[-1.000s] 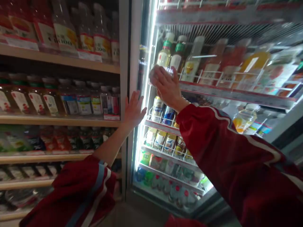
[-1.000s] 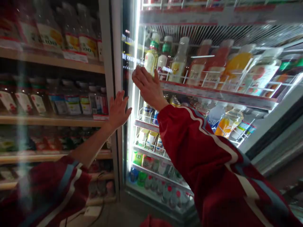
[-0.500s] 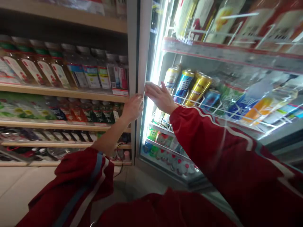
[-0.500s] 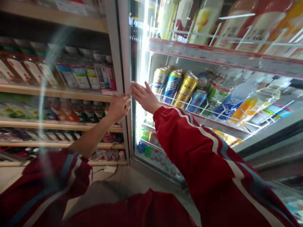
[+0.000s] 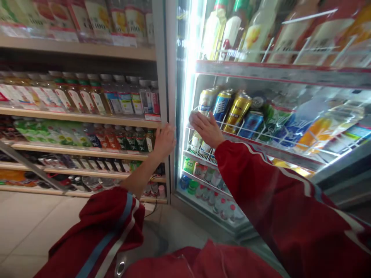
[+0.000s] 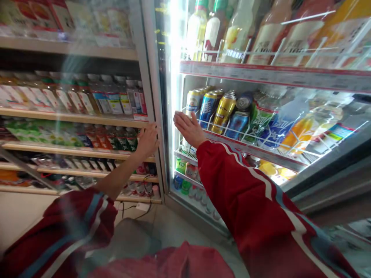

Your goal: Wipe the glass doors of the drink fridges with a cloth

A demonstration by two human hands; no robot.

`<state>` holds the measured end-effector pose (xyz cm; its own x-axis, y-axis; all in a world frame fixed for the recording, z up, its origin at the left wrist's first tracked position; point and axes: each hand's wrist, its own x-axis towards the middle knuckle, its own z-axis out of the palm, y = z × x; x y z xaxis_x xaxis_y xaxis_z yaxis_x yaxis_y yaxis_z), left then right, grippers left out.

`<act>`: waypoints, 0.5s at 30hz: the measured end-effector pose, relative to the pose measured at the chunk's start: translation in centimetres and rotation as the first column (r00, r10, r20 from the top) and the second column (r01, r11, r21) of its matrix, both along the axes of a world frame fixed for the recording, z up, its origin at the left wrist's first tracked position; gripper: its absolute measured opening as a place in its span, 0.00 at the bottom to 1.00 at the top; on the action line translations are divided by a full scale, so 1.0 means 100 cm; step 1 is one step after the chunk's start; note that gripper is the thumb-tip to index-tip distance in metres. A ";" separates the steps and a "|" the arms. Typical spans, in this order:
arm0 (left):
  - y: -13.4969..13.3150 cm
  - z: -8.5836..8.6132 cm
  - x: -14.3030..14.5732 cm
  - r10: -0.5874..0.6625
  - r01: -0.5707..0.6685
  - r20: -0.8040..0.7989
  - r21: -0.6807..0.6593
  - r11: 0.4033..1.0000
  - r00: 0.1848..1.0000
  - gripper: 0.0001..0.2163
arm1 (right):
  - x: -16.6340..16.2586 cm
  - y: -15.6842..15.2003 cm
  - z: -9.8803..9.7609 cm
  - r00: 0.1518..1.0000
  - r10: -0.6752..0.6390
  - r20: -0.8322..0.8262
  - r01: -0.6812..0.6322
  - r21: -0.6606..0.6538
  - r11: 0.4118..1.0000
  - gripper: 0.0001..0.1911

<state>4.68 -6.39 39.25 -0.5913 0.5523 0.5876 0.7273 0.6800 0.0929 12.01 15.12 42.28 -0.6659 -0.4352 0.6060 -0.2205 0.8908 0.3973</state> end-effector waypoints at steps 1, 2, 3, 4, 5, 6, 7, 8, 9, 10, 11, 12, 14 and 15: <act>0.005 -0.003 0.007 0.002 -0.002 -0.004 0.000 1.000 1.000 0.23 | 0.007 0.002 -0.005 1.000 0.005 0.011 -0.005 0.019 1.000 0.22; 0.011 -0.007 0.013 -0.002 0.002 -0.010 -0.002 1.000 1.000 0.24 | 0.014 0.003 -0.012 1.000 0.012 0.023 -0.013 0.041 0.999 0.22; 0.017 -0.012 0.020 -0.009 0.009 -0.014 -0.007 1.000 1.000 0.24 | 0.021 0.005 -0.018 0.999 0.020 0.030 -0.021 0.060 0.998 0.21; 0.022 -0.017 0.027 -0.018 0.018 -0.020 -0.017 1.000 1.000 0.25 | 0.027 0.006 -0.022 0.999 0.027 0.028 -0.029 0.072 0.997 0.21; 0.028 -0.021 0.034 -0.027 0.027 -0.021 -0.033 0.999 0.999 0.25 | 0.032 0.008 -0.025 0.999 0.030 0.016 -0.031 0.076 0.997 0.21; 0.034 -0.024 0.040 -0.027 0.026 -0.025 -0.042 0.999 0.999 0.25 | 0.036 0.010 -0.024 1.000 0.025 -0.006 -0.024 0.075 0.997 0.22; 0.039 -0.026 0.046 -0.026 0.024 -0.036 -0.044 0.999 0.999 0.26 | 0.040 0.014 -0.021 0.999 0.010 -0.039 -0.007 0.066 0.998 0.22; 0.044 -0.027 0.051 -0.030 0.028 -0.051 -0.042 0.999 0.998 0.26 | 0.043 0.017 -0.017 0.997 -0.011 -0.078 0.016 0.054 0.998 0.22; 0.048 -0.026 0.055 -0.033 0.030 -0.070 -0.033 0.999 0.997 0.26 | 0.046 0.022 -0.011 0.992 -0.037 -0.120 0.043 0.040 0.998 0.23; 0.052 -0.025 0.059 -0.037 0.035 -0.088 -0.021 0.999 0.995 0.27 | 0.050 0.026 -0.005 0.986 -0.061 -0.156 0.066 0.028 0.997 0.23; 0.056 -0.023 0.063 -0.040 0.039 -0.101 -0.009 0.999 0.994 0.27 | 0.053 0.029 -0.001 0.981 -0.075 -0.182 0.080 0.023 0.997 0.23; 0.059 -0.020 0.066 -0.041 0.042 -0.111 0.005 0.999 0.993 0.27 | 0.057 0.032 0.001 0.978 -0.079 -0.193 0.085 0.026 0.996 0.23; 0.065 -0.018 0.070 -0.047 0.051 -0.120 0.027 0.998 0.992 0.28 | 0.065 0.035 -0.003 0.982 -0.070 -0.178 0.079 0.046 0.996 0.23; 0.069 -0.017 0.072 -0.057 0.062 -0.125 0.035 0.997 0.991 0.28 | 0.069 0.035 -0.008 0.985 -0.064 -0.158 0.074 0.059 0.996 0.23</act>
<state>11.88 0.48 37.54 -0.4795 0.5600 0.6756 0.7740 0.6327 0.0249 18.94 18.60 41.45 -0.5955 -0.4327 0.6769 -0.0907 0.8733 0.4786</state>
